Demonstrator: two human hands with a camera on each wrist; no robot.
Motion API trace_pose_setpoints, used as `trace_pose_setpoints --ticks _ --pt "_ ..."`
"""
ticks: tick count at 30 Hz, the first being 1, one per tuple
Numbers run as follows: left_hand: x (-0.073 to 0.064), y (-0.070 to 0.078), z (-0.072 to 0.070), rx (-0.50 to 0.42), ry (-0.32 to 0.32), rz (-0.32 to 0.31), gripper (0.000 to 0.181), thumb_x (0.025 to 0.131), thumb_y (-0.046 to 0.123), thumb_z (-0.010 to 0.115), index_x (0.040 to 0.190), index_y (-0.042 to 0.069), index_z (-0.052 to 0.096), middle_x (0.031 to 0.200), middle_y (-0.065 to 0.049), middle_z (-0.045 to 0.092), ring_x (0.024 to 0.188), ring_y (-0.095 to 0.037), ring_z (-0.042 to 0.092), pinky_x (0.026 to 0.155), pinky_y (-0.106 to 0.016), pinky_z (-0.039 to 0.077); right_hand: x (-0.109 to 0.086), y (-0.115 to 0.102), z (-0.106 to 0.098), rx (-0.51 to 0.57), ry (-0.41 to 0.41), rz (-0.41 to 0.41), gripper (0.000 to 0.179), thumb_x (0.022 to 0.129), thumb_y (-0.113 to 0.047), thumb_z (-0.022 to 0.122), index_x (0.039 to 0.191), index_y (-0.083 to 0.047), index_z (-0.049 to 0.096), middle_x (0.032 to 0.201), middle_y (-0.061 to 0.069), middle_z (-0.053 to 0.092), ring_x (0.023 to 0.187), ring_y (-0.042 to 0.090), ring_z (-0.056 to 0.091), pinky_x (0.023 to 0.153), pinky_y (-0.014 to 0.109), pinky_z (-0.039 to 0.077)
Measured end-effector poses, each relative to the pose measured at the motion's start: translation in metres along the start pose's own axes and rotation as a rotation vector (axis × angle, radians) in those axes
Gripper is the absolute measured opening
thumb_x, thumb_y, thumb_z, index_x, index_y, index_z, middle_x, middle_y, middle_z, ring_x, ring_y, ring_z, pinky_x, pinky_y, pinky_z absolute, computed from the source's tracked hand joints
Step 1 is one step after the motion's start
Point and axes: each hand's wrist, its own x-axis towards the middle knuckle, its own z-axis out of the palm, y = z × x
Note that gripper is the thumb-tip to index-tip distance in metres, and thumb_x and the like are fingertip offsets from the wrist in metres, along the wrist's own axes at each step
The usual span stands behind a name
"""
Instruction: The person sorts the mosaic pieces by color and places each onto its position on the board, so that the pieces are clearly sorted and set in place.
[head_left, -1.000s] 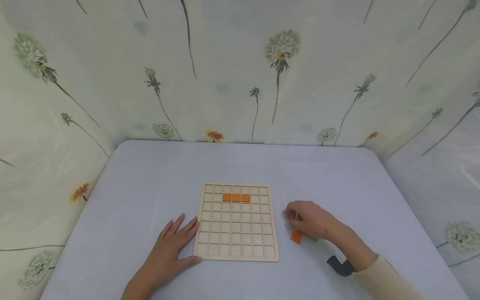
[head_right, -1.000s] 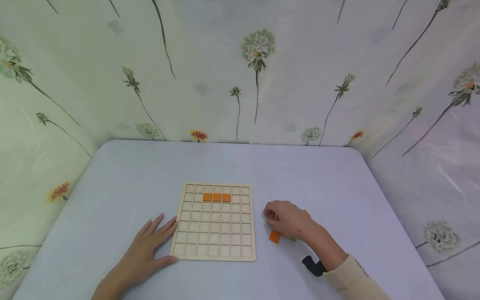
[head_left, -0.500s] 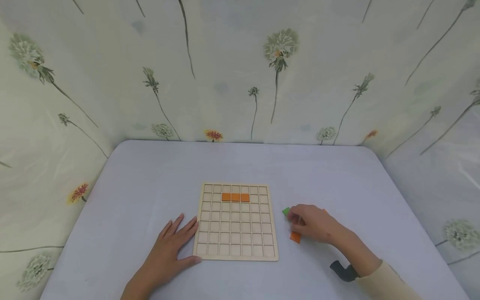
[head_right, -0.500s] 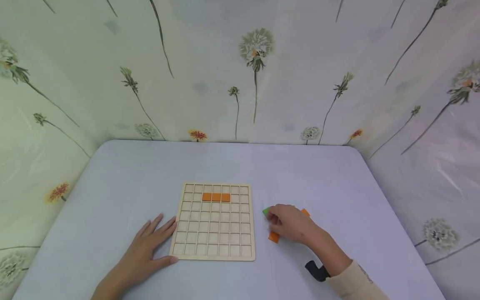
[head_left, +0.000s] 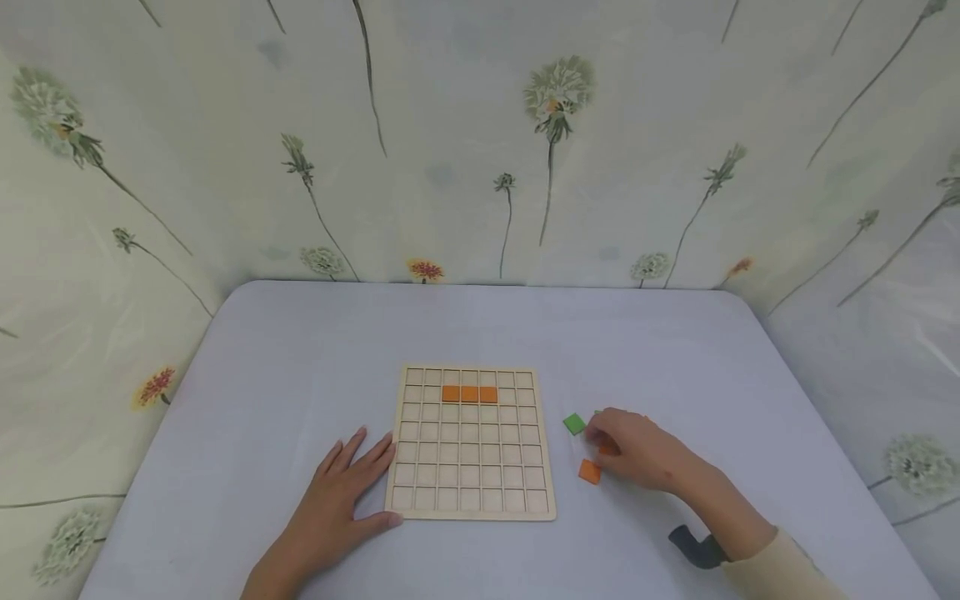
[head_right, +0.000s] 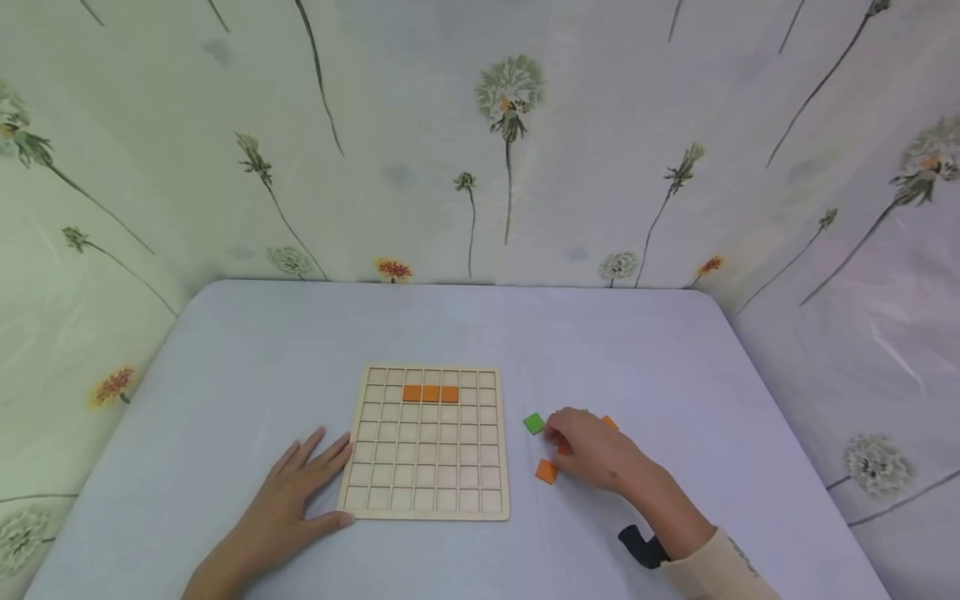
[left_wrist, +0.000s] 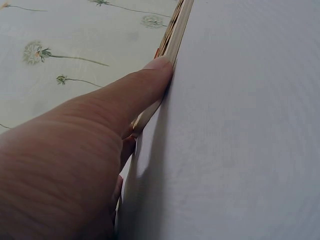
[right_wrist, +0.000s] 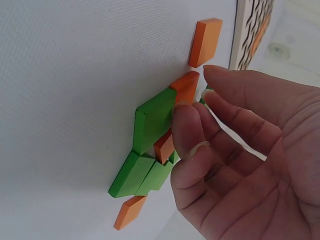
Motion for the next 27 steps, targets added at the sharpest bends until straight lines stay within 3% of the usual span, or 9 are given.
trace_pose_setpoints --ticks 8,27 --pt "-0.001 -0.001 0.0 0.014 -0.004 -0.004 0.092 0.085 0.057 0.08 0.161 0.019 0.043 0.169 0.013 0.03 0.161 -0.027 0.011 0.128 -0.053 0.006 -0.004 0.002 0.0 -0.03 -0.006 0.038 0.026 0.088 -0.008 0.081 0.112 -0.01 0.071 0.1 -0.005 0.064 0.09 0.015 0.057 0.087 0.04 0.057" --pt "-0.001 0.001 0.0 0.022 -0.012 -0.011 0.092 0.085 0.053 0.082 0.161 0.019 0.043 0.169 0.013 0.029 0.161 -0.027 0.011 0.128 -0.052 0.006 -0.013 0.006 -0.004 -0.004 -0.044 0.108 0.021 0.085 -0.012 0.086 0.097 -0.013 0.069 0.088 -0.005 0.061 0.08 0.015 0.054 0.072 0.036 0.053"
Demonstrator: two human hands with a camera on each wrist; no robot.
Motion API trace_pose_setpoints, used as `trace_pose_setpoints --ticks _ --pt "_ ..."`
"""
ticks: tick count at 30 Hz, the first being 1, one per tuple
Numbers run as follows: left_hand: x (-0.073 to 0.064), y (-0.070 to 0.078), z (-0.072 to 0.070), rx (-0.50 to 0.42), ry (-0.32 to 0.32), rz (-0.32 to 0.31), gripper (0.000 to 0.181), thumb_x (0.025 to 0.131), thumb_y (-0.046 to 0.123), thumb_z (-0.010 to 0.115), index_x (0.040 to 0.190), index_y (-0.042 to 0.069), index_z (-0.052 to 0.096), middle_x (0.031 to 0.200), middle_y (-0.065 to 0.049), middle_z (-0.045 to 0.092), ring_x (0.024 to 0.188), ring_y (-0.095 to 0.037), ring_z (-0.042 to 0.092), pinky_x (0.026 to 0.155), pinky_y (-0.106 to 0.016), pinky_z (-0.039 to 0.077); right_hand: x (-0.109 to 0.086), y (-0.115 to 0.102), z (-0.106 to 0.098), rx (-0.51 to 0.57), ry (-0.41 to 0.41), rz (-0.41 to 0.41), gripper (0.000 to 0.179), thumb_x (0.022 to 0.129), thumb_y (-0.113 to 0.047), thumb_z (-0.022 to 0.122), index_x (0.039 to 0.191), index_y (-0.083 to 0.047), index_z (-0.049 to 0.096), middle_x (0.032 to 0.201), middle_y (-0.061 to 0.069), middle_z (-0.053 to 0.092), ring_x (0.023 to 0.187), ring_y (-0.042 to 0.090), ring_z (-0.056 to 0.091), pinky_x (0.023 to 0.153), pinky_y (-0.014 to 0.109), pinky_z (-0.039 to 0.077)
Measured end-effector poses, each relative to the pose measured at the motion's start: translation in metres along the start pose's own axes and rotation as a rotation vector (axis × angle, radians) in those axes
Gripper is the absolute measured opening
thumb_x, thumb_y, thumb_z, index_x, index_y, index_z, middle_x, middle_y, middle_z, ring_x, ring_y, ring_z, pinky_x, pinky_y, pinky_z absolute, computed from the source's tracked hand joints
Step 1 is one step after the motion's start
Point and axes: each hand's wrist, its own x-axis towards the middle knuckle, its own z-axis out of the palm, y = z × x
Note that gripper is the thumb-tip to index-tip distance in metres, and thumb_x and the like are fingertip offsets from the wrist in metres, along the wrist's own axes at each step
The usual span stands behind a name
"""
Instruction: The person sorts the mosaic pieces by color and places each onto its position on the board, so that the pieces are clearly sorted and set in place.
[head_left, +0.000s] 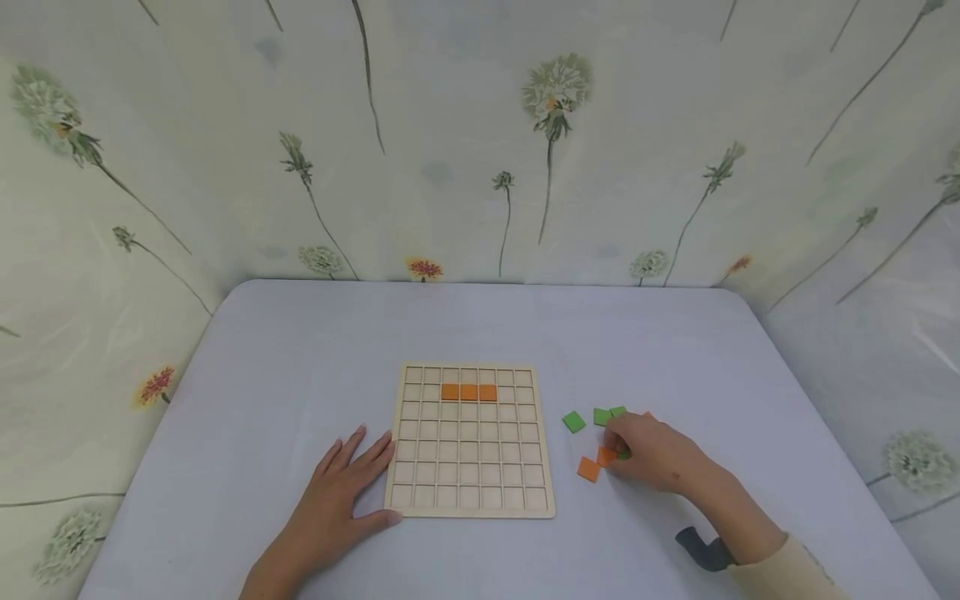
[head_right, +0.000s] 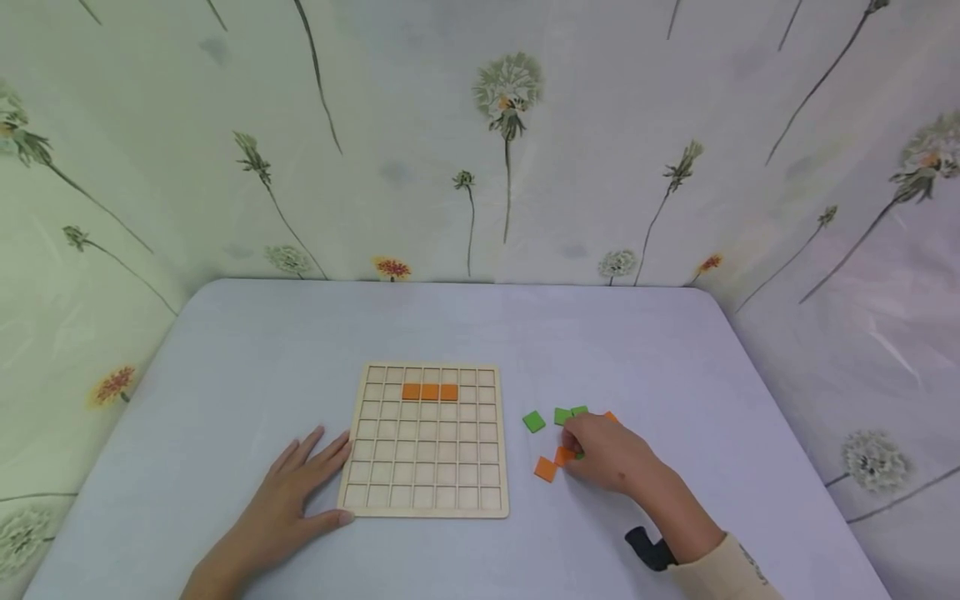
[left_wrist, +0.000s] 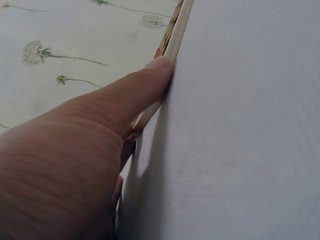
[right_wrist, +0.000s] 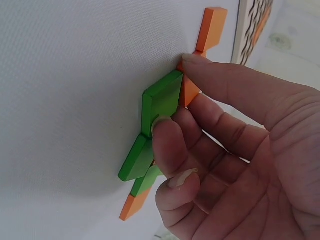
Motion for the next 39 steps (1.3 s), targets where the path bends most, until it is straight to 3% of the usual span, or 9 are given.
trace_pose_setpoints --ticks 39 --pt "0.0011 -0.0008 0.0005 -0.006 -0.01 -0.015 0.093 0.085 0.054 0.081 0.161 0.019 0.042 0.169 0.014 0.029 0.161 -0.026 0.01 0.129 -0.051 0.005 0.0018 0.001 0.0002 0.063 0.002 -0.032 0.021 0.088 -0.013 0.085 0.088 -0.017 0.065 0.077 -0.007 0.057 0.071 0.013 0.052 0.06 0.028 0.047"
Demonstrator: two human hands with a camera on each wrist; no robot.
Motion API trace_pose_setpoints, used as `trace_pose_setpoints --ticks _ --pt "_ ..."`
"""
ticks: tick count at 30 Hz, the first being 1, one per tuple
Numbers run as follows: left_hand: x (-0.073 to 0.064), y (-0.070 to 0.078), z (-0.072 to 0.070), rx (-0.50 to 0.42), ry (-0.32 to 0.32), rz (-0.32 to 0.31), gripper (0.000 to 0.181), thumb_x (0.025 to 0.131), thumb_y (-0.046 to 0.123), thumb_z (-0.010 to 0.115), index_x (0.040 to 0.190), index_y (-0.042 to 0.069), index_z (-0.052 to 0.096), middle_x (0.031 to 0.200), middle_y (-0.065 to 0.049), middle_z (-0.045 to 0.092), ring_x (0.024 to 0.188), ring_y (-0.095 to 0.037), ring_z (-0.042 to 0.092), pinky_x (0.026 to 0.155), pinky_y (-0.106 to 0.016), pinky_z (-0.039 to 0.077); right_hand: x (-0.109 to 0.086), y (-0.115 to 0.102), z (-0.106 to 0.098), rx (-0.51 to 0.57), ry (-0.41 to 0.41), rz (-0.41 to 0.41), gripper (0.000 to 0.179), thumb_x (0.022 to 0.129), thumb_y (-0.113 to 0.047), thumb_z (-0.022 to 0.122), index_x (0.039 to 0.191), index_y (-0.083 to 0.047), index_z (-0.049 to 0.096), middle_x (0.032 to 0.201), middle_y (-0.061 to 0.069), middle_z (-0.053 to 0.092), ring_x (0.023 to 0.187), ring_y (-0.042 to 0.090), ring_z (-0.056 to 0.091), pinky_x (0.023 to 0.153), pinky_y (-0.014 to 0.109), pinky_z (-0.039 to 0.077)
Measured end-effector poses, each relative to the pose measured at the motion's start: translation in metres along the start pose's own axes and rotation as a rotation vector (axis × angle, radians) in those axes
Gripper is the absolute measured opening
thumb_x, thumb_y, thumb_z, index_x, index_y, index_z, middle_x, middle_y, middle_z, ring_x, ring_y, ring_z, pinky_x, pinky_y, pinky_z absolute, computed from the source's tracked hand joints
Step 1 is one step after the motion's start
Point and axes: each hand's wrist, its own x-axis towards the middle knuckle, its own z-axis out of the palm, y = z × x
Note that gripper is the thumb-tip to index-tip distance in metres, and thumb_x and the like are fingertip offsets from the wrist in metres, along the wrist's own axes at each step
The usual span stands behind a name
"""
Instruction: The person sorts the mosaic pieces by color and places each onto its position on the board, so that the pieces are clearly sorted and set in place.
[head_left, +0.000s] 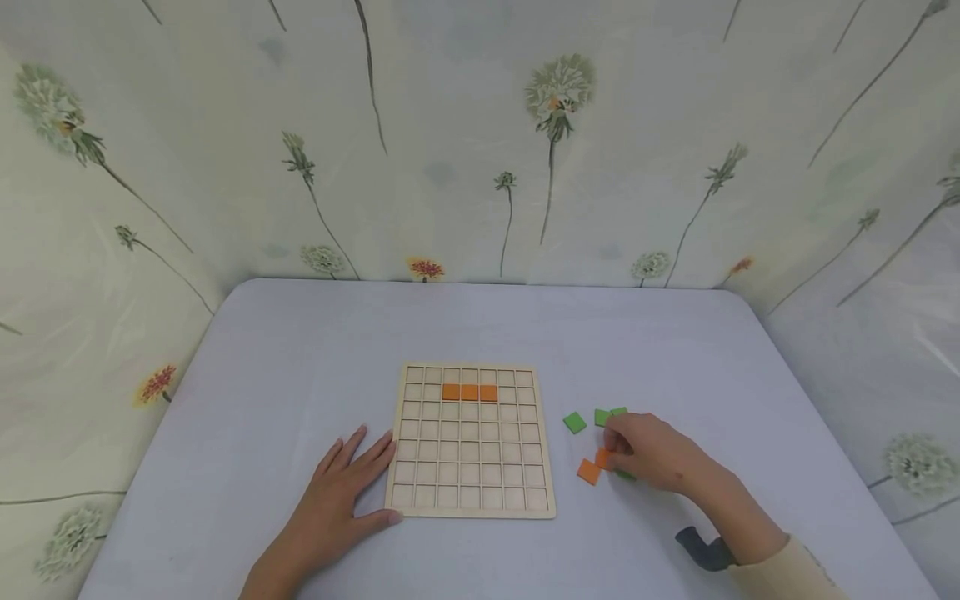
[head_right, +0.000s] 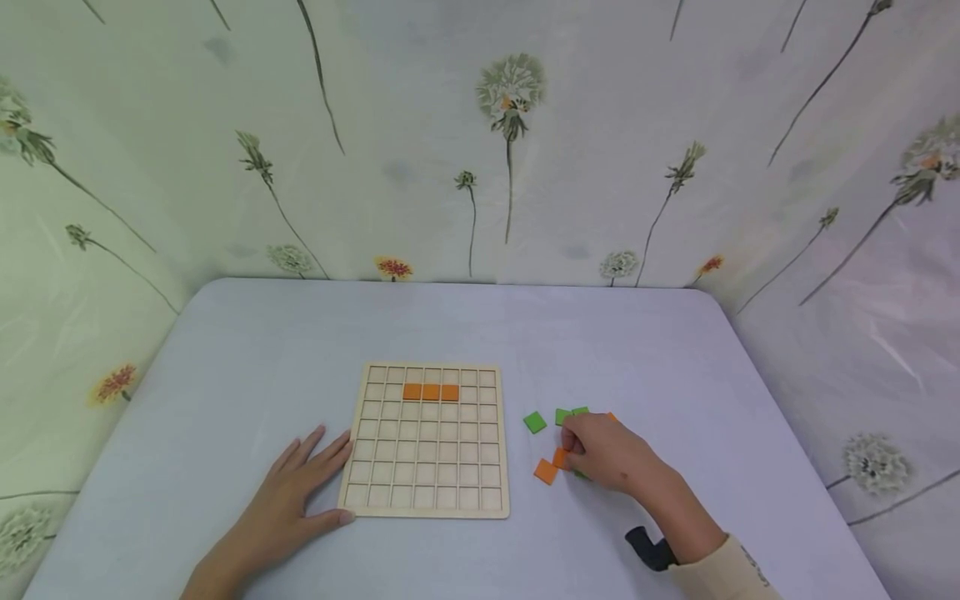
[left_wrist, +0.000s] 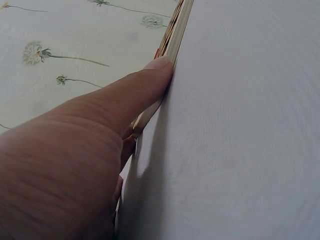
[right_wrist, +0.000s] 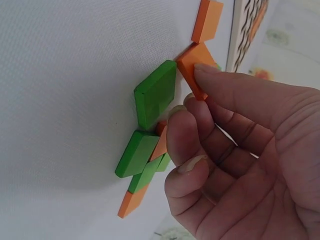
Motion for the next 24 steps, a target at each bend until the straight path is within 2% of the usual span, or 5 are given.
trace_pose_setpoints --ticks 6,15,24 --pt "0.0001 -0.0008 0.0011 0.004 0.004 0.002 0.093 0.085 0.055 0.081 0.162 0.019 0.042 0.169 0.014 0.029 0.161 -0.026 0.01 0.129 -0.051 0.005 0.0 -0.0002 -0.0012 0.006 -0.01 0.006 0.021 0.089 -0.014 0.084 0.087 -0.019 0.064 0.076 -0.007 0.058 0.07 0.012 0.052 0.06 0.027 0.047" --pt "-0.001 -0.0001 0.0006 0.007 0.013 0.007 0.093 0.084 0.054 0.082 0.161 0.019 0.042 0.168 0.013 0.03 0.161 -0.026 0.011 0.128 -0.051 0.006 -0.0002 0.0014 -0.0024 0.013 0.002 -0.033 0.018 0.091 -0.01 0.081 0.087 -0.017 0.065 0.077 -0.008 0.058 0.071 0.012 0.051 0.059 0.027 0.047" --pt "-0.0011 0.0018 -0.0009 0.002 0.017 0.011 0.093 0.085 0.053 0.082 0.161 0.018 0.043 0.168 0.012 0.031 0.16 -0.027 0.012 0.128 -0.052 0.006 0.0003 -0.0023 -0.006 -0.006 -0.008 -0.002 0.017 0.09 -0.007 0.079 0.088 -0.018 0.066 0.077 -0.008 0.058 0.073 0.014 0.053 0.062 0.027 0.049"
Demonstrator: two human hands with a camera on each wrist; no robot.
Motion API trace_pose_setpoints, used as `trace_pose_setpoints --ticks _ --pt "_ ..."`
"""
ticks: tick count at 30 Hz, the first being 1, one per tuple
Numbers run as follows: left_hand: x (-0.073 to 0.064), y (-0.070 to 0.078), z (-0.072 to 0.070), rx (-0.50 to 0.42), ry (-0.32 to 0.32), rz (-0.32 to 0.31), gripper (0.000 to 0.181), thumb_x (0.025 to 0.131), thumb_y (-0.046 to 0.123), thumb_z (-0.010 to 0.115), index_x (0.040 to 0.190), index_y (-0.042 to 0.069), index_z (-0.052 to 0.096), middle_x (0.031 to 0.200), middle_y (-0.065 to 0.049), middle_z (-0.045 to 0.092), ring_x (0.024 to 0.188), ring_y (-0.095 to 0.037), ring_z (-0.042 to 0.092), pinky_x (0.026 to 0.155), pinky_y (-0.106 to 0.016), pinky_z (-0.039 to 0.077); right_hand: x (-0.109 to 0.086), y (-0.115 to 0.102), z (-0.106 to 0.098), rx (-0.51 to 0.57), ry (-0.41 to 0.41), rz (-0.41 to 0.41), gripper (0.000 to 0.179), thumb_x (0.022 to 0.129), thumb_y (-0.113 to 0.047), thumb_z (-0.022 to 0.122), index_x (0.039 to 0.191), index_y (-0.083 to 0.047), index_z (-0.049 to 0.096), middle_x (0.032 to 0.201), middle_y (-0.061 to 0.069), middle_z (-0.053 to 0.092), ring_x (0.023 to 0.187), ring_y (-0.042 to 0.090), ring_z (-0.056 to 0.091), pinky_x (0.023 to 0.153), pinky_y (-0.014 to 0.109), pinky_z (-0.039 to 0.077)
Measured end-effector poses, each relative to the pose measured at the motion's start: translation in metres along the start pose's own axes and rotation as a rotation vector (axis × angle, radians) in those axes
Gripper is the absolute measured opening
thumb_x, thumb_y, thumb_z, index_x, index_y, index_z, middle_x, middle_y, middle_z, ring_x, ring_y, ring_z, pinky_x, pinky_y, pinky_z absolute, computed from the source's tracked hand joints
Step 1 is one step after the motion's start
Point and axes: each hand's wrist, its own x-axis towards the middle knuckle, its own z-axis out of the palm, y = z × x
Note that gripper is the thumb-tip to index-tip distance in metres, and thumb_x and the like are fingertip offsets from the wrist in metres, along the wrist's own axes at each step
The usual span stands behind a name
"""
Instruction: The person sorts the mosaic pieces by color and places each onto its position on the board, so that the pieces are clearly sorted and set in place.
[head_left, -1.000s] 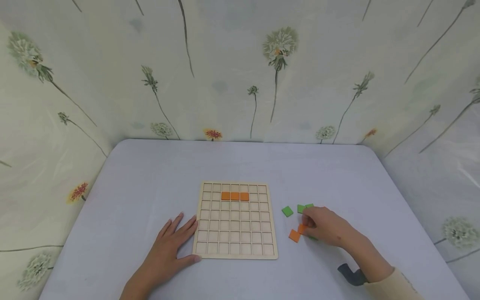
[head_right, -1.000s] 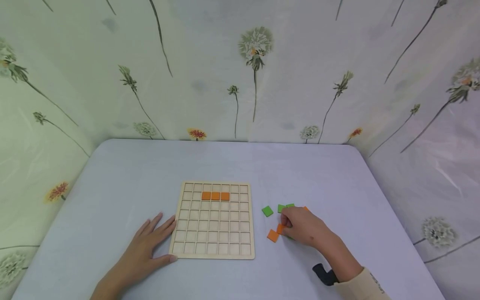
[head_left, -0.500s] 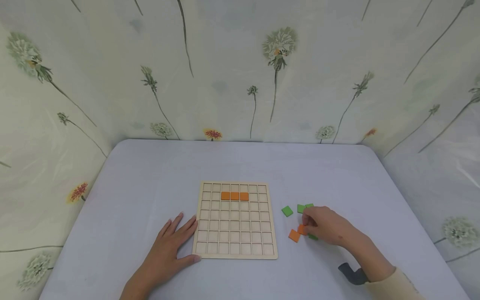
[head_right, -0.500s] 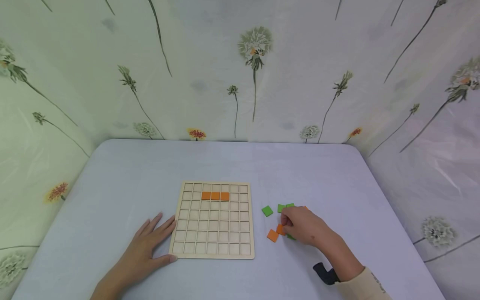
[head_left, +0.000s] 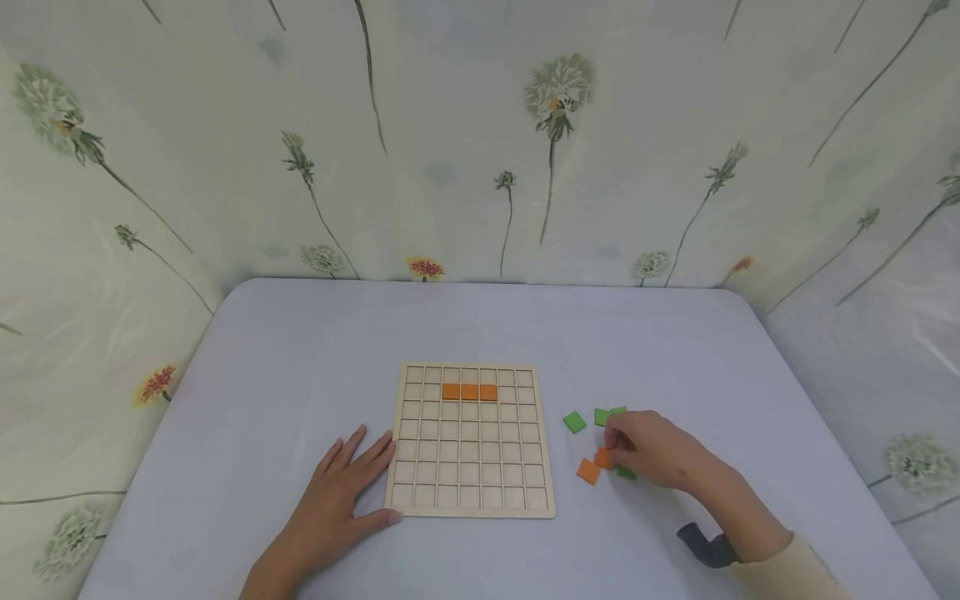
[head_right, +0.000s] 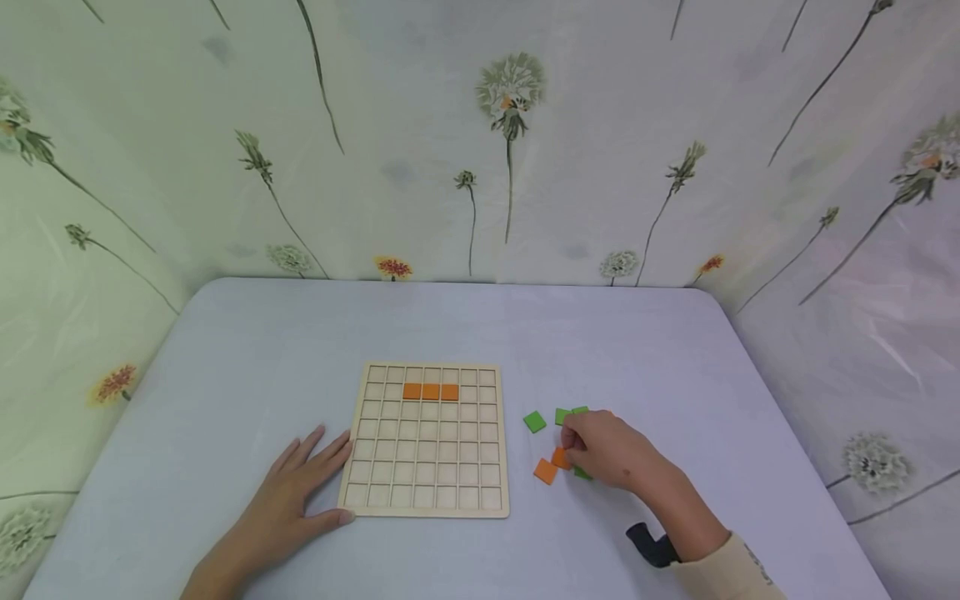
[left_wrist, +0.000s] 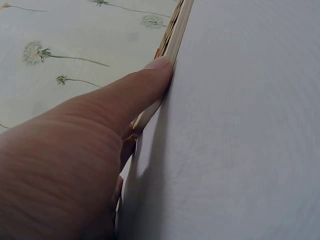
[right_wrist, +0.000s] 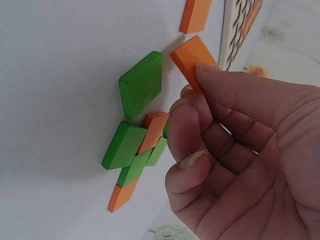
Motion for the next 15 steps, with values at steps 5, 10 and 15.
trace_pose_setpoints --ticks 5,10,15 --pt "-0.0002 -0.0005 -0.0005 -0.002 -0.002 0.002 0.093 0.084 0.051 0.083 0.161 0.017 0.043 0.168 0.012 0.031 0.16 -0.027 0.011 0.128 -0.052 0.005 0.001 -0.0009 -0.0015 -0.009 -0.004 0.003 0.016 0.091 -0.007 0.079 0.09 -0.017 0.067 0.079 -0.008 0.059 0.074 0.014 0.053 0.063 0.028 0.05" --pt "0.0007 -0.0005 -0.0006 0.002 -0.004 0.009 0.093 0.084 0.051 0.083 0.161 0.017 0.043 0.168 0.012 0.031 0.16 -0.027 0.012 0.128 -0.052 0.006 0.0024 -0.0021 -0.0032 -0.007 -0.007 0.005 0.015 0.091 -0.008 0.078 0.09 -0.018 0.067 0.079 -0.008 0.06 0.074 0.015 0.053 0.064 0.029 0.05" --pt "0.0003 -0.0007 -0.0013 0.006 -0.014 0.004 0.093 0.084 0.05 0.084 0.161 0.016 0.043 0.168 0.011 0.031 0.161 -0.026 0.011 0.129 -0.052 0.006 0.005 -0.0053 -0.0067 -0.015 -0.006 -0.004 0.015 0.092 -0.008 0.078 0.091 -0.018 0.067 0.079 -0.008 0.059 0.075 0.015 0.053 0.064 0.029 0.05"
